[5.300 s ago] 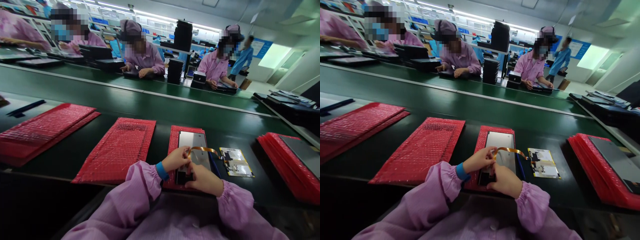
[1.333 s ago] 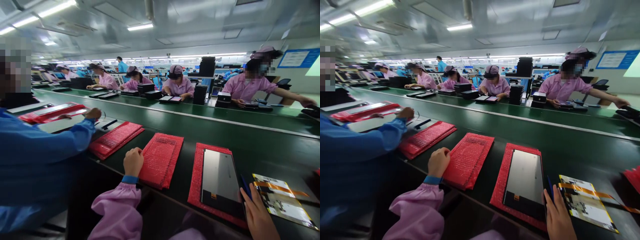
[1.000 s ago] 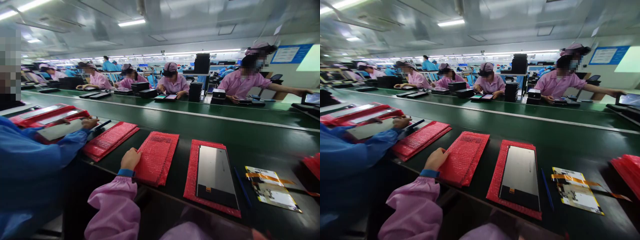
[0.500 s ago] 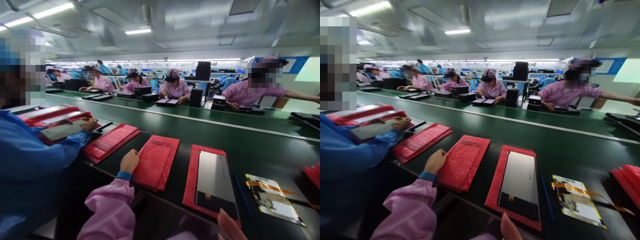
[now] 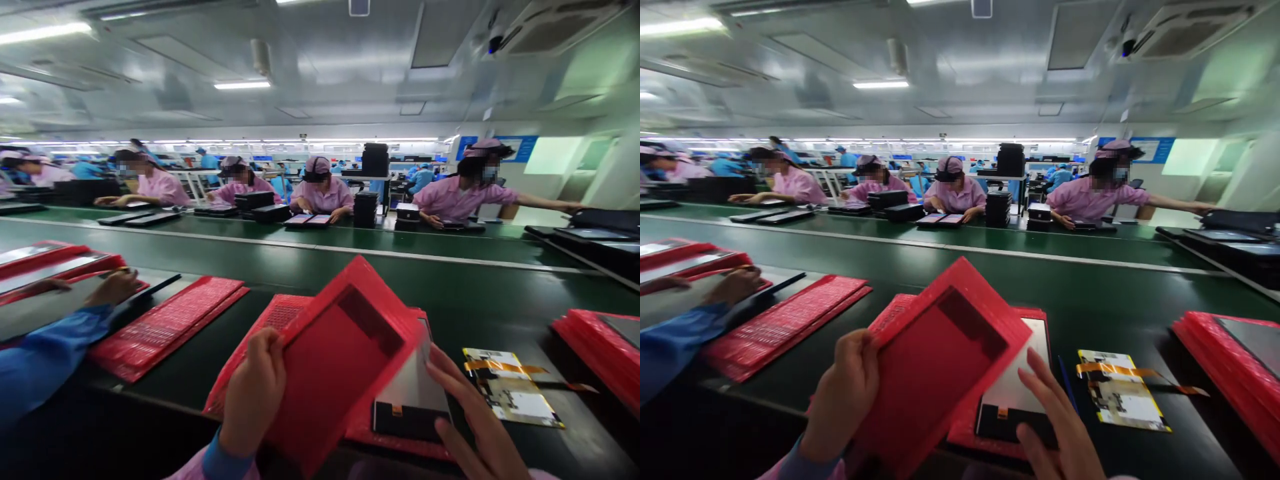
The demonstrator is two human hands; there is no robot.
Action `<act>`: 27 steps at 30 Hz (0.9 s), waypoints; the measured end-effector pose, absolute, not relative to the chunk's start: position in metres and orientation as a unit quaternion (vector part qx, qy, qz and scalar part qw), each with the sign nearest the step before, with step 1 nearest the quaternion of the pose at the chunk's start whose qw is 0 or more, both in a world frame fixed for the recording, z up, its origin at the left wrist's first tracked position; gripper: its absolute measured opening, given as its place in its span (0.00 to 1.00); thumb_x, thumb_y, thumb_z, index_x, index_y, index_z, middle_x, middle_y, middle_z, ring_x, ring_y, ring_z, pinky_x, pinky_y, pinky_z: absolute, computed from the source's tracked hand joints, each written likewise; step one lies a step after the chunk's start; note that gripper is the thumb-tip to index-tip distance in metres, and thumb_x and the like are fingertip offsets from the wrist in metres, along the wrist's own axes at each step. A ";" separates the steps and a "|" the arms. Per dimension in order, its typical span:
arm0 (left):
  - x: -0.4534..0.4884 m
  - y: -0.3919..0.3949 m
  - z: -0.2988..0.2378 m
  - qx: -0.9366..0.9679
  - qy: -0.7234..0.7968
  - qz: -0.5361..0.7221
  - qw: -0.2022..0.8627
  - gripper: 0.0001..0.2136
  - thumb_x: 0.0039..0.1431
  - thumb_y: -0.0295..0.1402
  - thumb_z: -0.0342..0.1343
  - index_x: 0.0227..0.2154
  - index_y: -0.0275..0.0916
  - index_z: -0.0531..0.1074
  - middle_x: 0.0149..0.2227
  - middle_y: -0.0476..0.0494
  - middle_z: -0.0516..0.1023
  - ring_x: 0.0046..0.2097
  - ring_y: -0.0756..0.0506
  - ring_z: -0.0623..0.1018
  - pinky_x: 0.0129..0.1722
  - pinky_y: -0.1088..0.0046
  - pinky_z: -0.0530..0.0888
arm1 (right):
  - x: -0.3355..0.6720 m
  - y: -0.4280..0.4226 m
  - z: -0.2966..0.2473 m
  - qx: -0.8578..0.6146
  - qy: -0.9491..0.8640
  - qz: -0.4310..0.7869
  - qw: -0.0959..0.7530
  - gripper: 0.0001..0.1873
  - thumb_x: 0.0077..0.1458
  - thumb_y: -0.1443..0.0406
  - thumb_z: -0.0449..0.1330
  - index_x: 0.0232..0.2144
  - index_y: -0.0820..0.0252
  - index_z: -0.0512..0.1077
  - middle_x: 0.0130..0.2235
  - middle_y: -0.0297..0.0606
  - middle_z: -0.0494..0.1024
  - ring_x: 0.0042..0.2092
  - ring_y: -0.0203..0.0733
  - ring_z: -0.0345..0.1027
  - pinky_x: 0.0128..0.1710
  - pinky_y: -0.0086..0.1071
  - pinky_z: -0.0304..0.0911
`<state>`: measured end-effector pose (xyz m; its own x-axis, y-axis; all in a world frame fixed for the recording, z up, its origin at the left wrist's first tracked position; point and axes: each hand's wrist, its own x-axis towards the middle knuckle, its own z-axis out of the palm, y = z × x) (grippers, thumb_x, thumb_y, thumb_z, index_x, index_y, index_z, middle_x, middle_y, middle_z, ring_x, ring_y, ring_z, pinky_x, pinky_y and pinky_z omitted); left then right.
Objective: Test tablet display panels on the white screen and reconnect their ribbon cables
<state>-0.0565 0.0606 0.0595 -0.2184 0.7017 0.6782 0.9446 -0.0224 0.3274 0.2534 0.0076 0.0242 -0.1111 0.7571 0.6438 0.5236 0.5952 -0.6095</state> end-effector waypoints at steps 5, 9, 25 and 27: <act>-0.034 0.042 0.053 -0.684 -0.559 -0.413 0.223 0.02 0.62 0.32 0.44 0.36 0.45 0.60 0.24 0.50 0.79 0.21 0.43 0.79 0.19 0.72 0.68 | 0.259 0.021 0.033 -0.491 -0.669 0.034 0.557 0.18 0.62 0.62 0.56 0.54 0.50 0.66 0.51 0.39 0.74 0.51 0.52 0.68 0.49 0.43 0.68; -0.029 0.041 0.050 -0.688 -0.567 -0.411 0.188 0.03 0.61 0.33 0.45 0.35 0.45 0.62 0.23 0.49 0.79 0.21 0.42 0.79 0.18 0.72 0.67 | 0.258 0.017 0.023 -0.474 -0.656 0.001 0.587 0.02 0.58 0.65 0.61 0.34 0.51 0.71 0.32 0.33 0.75 0.35 0.46 0.69 0.36 0.36 0.67; -0.019 0.042 0.050 -0.715 -0.569 -0.363 0.181 0.07 0.65 0.35 0.40 0.35 0.44 0.62 0.22 0.49 0.80 0.20 0.43 0.79 0.17 0.73 0.66 | 0.271 -0.013 0.022 -0.461 -0.652 0.232 0.556 0.05 0.57 0.61 0.60 0.31 0.54 0.75 0.40 0.41 0.80 0.39 0.48 0.76 0.34 0.30 0.73; -0.019 0.042 0.050 -0.726 -0.549 -0.367 0.190 0.08 0.66 0.36 0.39 0.35 0.44 0.62 0.22 0.50 0.80 0.19 0.44 0.79 0.17 0.73 0.66 | 0.273 -0.011 0.017 -0.499 -0.623 0.260 0.543 0.10 0.59 0.58 0.58 0.36 0.53 0.78 0.45 0.41 0.80 0.44 0.50 0.75 0.41 0.32 0.73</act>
